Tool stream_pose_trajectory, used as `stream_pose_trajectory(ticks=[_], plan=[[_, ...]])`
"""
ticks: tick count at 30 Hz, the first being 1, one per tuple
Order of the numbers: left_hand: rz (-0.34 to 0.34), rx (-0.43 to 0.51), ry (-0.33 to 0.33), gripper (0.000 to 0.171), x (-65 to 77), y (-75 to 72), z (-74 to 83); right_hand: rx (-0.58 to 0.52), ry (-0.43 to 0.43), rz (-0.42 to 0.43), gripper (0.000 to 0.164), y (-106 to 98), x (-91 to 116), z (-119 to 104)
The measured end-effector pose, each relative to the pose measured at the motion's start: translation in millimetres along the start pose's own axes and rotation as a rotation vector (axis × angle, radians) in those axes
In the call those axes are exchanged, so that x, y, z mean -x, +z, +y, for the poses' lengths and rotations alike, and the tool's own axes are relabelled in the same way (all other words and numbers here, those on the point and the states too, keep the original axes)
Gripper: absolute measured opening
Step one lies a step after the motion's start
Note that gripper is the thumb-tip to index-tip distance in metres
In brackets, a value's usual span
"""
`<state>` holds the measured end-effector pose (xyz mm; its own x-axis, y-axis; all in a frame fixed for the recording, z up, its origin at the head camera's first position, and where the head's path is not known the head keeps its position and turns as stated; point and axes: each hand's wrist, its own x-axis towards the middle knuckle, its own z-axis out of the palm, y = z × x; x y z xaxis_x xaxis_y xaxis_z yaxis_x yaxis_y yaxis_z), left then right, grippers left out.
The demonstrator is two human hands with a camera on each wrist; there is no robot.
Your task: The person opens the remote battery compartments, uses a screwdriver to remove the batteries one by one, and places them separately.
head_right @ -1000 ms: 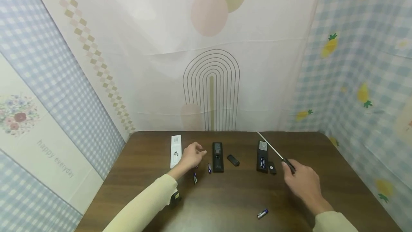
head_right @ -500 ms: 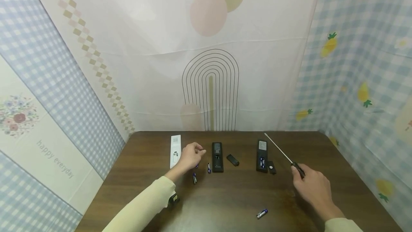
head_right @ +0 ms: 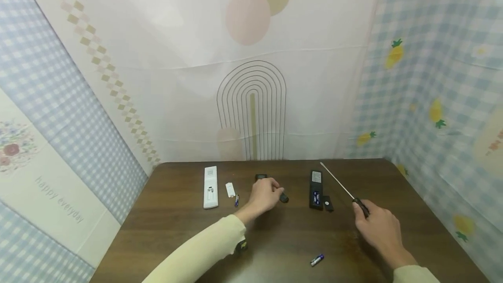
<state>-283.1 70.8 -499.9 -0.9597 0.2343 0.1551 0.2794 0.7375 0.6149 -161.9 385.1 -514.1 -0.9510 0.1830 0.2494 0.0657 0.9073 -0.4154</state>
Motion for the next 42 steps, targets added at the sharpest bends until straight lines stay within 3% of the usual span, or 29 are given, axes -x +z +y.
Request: stream_pose_trajectory(ticks=[3, 7, 13, 18, 21, 25, 30, 36, 42], plan=[[-0.033, -0.060, 0.017, 0.022, -4.1, 20.6, 21.9, 0.003, 0.010, 0.004, 0.052, 2.2, 0.8, -1.2], [-0.118, -0.107, -0.024, 0.031, -12.6, 43.0, 45.3, 0.005, 0.005, 0.019, 0.051, 5.8, 0.8, -4.0], [-0.258, -0.121, -0.077, 0.055, -29.5, 72.7, 61.4, -0.001, -0.011, 0.102, 0.042, 6.2, 1.5, -7.5], [-0.323, -0.029, -0.138, 0.049, -44.0, 82.9, 65.8, -0.022, -0.010, 0.106, 0.040, 8.6, -0.6, -13.1], [-0.357, -0.098, -0.174, 0.073, -45.7, 82.0, 79.2, -0.024, -0.010, 0.108, 0.040, 9.9, -1.3, -14.4], [-0.368, -0.181, -0.251, 0.095, -49.0, 91.0, 94.1, -0.017, -0.012, 0.135, 0.038, 9.1, -2.0, -15.5], [-0.290, -0.176, -0.361, 0.088, -55.0, 106.4, 100.4, -0.020, -0.012, 0.150, 0.035, 9.8, -2.0, -16.6], [-0.285, -0.182, -0.380, 0.065, -64.3, 111.8, 96.9, -0.026, 0.005, 0.135, 0.036, 9.4, 3.4, -14.8], [-0.301, -0.197, -0.384, 0.069, -65.8, 114.5, 97.7, -0.028, 0.031, 0.110, 0.039, 5.9, 7.9, -9.3]])
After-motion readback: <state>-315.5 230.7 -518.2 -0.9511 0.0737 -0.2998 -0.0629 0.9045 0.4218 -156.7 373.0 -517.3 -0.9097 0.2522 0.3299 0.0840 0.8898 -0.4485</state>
